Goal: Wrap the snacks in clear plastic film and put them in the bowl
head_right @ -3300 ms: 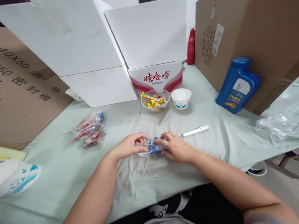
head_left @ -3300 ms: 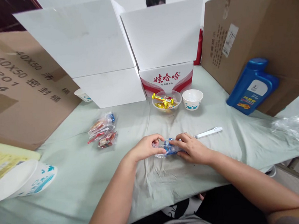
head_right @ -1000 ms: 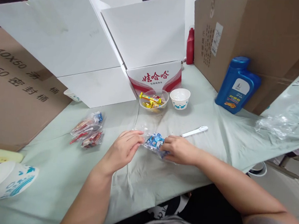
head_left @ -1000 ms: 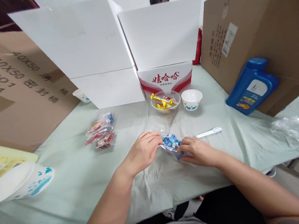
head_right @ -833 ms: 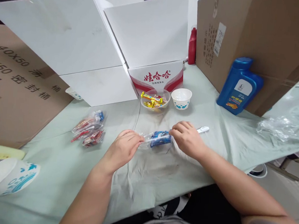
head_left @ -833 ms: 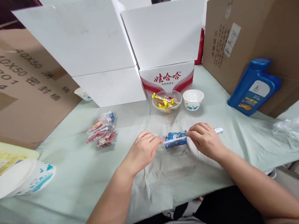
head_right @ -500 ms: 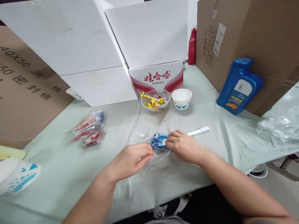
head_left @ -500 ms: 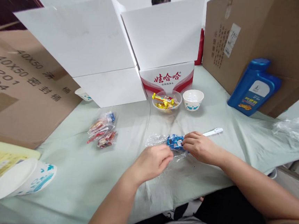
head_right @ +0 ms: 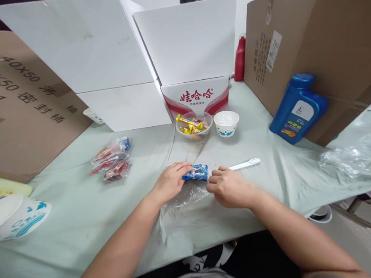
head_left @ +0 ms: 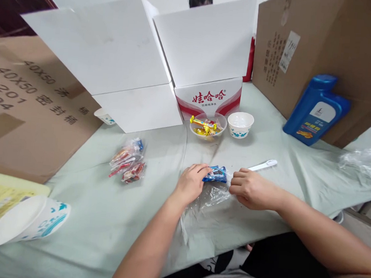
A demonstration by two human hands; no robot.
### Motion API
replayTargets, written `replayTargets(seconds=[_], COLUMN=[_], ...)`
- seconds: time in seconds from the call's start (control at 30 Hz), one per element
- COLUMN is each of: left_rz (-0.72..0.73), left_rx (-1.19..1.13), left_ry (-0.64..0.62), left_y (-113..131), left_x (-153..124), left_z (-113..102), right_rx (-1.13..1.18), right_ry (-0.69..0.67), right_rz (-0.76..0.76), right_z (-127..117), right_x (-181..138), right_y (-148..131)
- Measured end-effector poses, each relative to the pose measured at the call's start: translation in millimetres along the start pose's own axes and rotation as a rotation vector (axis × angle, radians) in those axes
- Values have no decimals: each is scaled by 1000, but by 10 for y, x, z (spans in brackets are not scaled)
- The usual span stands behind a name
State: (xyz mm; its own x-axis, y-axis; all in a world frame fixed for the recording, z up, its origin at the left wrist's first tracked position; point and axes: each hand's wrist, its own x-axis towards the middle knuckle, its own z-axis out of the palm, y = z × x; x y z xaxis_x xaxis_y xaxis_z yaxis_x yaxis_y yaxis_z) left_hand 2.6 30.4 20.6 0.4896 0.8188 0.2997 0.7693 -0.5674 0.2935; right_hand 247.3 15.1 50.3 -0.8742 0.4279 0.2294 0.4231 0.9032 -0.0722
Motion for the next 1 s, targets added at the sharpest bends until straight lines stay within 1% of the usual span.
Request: replayTargets(seconds=[0.1,0.23,0.33,0.4,0.47,0.57,0.63,0.67,0.73,0.8,0.83,0.9,0.93,0.97,1.0], left_rz=[-34,-58,-109,-143,-187,-330,-492,-580,-721,-767,-748,-653,-591,-534,-490], left_rx=[-29,-148,-243,-285,-344,-530,-609,-596,-500,-345,-257,-77,-9,22,22], left_ry=[14,10,-1,13,28,66,137,182,270,345,383,459,480,473,426], left_y=[-43,-87,-86,-79,-94,-217,-366,-447,-584,-638,-623,-515,-432,-341,-249], left_x=[10,19,15,14,18,42,64,73,83,80,75,56,43,29,13], left_z=[-24,-25,-40,-50,-51,-24,5,17,25,-2,-31,-114,-164,-215,-264], right_rx=[29,159,184,143,62,-8,13,27,49,62,64,62,59,57,57], right_ry=[-51,-219,-315,-308,-277,-296,-328,-332,-334,-348,-361,-368,-339,-277,-184], right_rz=[102,235,315,390,509,665,717,740,779,802,814,833,844,852,841], right_z=[-33,-95,-123,-109,-62,41,101,123,147,148,140,110,92,73,57], right_x=[-45,-107,-102,-73,-38,-6,0,0,0,-6,-12,-30,-38,-42,-39], right_y=[38,40,19,12,19,57,93,111,140,164,174,192,199,202,202])
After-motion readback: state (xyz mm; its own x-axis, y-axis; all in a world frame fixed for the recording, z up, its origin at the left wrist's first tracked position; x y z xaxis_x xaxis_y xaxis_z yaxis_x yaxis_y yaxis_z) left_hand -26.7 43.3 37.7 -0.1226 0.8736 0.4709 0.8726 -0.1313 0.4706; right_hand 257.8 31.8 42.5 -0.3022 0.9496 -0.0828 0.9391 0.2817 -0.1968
